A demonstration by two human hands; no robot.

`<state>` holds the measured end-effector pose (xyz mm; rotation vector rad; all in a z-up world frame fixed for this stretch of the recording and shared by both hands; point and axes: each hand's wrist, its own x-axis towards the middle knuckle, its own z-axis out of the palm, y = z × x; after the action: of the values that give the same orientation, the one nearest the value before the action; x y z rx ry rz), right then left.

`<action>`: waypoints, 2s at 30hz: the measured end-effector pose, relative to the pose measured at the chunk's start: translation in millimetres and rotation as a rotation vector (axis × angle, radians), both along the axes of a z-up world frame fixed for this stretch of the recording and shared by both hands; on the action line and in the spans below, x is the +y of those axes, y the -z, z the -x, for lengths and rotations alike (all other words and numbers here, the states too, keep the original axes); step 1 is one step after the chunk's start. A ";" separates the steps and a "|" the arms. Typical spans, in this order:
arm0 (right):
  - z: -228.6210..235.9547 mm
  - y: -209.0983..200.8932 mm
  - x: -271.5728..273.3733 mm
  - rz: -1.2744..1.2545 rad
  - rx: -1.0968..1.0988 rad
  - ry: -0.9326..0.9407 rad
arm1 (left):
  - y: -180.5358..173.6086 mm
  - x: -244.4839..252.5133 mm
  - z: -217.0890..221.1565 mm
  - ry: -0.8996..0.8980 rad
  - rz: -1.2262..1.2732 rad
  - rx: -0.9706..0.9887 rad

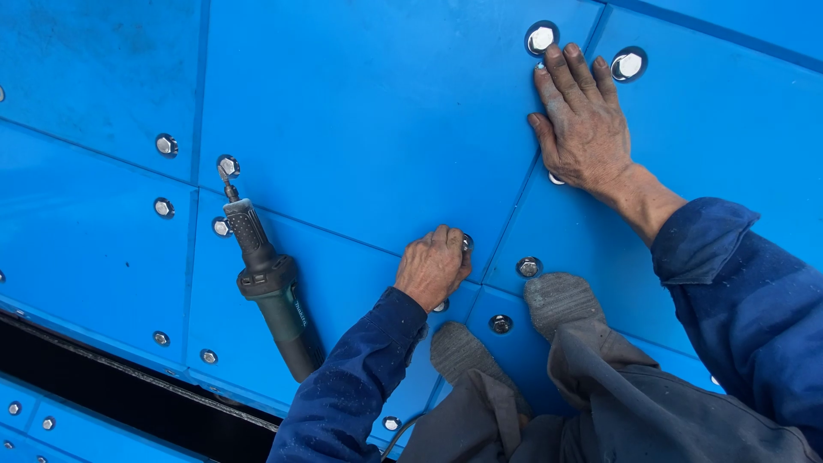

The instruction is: The person uses a corded die grinder to grind and remove bolts from blue steel panels, then pulls the loosened bolts and washers out of the holes by hand and sets them on the panel. They reposition along the panels, repeating the grind-and-remove process on successive fasteners.

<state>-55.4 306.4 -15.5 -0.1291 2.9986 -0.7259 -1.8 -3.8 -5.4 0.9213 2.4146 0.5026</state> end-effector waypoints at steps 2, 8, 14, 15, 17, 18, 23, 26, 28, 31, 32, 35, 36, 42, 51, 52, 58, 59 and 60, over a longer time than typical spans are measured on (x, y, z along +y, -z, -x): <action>-0.2 0.3 0.4 -0.019 0.001 -0.001 | 2.7 -2.1 0.1 0.047 -0.015 0.020; 1.9 1.3 3.7 -0.016 0.014 -0.004 | -2.5 -2.4 0.3 0.012 -0.080 0.027; -4.3 5.6 4.3 -0.018 0.013 -0.015 | -6.7 -2.8 15.9 0.201 -0.064 0.081; -3.9 4.5 5.1 -0.018 0.009 -0.019 | -5.7 -3.3 17.0 0.197 -0.065 0.077; -1.3 2.1 4.5 -0.018 0.019 -0.024 | -4.2 -6.2 19.8 0.308 -0.041 0.121; -1.7 1.7 5.4 -0.016 0.019 -0.032 | -7.1 -6.0 21.3 0.300 -0.040 0.121; -7.5 -28.9 -5.5 0.138 0.061 -0.041 | -41.3 -6.9 32.6 0.107 -0.181 0.016; -40.7 -66.7 -63.1 0.151 0.003 -0.296 | -59.6 -35.4 21.0 -0.476 -0.163 -0.061; -55.0 -55.3 -86.0 0.133 -0.003 -0.424 | -37.9 -54.0 -7.1 -0.677 -0.167 -0.006; -61.3 -47.0 -106.2 0.028 -0.029 -0.598 | -19.1 -69.9 -39.1 -0.837 -0.120 0.205; -62.5 -46.4 -110.8 -0.060 -0.042 -0.636 | -15.6 -73.2 -49.4 -0.779 -0.069 0.362; -50.9 -47.7 -113.3 -0.159 -0.135 -0.716 | 13.0 -83.1 -76.1 -0.752 -0.048 0.341; -51.0 -43.5 -113.8 -0.163 -0.130 -0.734 | 18.2 -82.0 -78.2 -0.770 -0.048 0.346; -66.8 -36.8 -124.5 -0.356 0.055 -0.821 | 27.7 -82.7 -81.6 -0.739 -0.014 0.392; -87.0 -40.8 -149.6 -0.423 -0.021 -0.526 | 24.4 -82.0 -81.9 -0.732 -0.026 0.404; -88.5 -43.1 -151.2 -0.386 -0.076 -0.449 | 23.2 -81.7 -82.4 -0.733 -0.016 0.394; -71.0 -43.2 -132.4 -0.213 -0.113 -0.474 | 27.2 -85.6 -77.3 -0.722 -0.025 0.412; -70.6 -42.8 -127.2 -0.117 0.009 -0.586 | 27.0 -87.1 -80.7 -0.716 -0.030 0.413; -67.2 -44.4 -125.8 -0.116 0.004 -0.586 | 25.4 -87.0 -83.5 -0.715 -0.028 0.408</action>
<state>11.8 180.6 28.9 -0.9467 2.7565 -0.4786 81.6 -90.7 -30.7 0.1333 3.1021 0.6399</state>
